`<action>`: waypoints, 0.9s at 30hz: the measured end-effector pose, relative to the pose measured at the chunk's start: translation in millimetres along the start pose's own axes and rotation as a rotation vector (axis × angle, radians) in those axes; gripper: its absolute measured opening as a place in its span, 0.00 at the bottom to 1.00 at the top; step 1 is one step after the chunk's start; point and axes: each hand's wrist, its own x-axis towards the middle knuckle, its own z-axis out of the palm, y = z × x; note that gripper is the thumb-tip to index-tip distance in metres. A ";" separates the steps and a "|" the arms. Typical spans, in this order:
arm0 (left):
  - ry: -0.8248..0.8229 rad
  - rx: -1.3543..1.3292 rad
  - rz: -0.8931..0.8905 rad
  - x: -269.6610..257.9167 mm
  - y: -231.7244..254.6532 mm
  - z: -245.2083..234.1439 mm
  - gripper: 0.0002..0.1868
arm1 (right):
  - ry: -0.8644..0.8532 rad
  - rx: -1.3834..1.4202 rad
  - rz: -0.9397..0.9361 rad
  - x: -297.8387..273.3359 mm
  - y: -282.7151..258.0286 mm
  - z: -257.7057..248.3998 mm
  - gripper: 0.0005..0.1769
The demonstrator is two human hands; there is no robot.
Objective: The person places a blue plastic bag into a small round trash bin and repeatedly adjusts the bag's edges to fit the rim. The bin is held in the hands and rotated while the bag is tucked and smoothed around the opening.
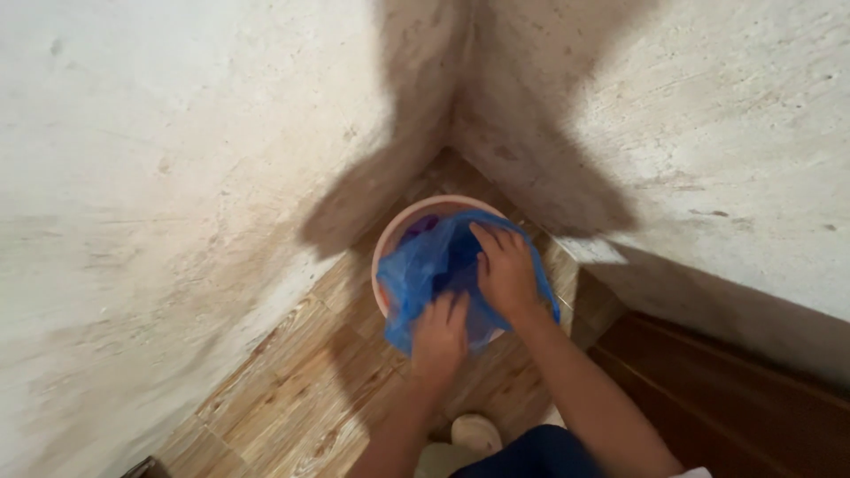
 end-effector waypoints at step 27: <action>0.172 0.004 -0.398 117.2 -112.0 -3.4 0.21 | 0.010 -0.008 0.203 11.8 57.0 42.0 0.32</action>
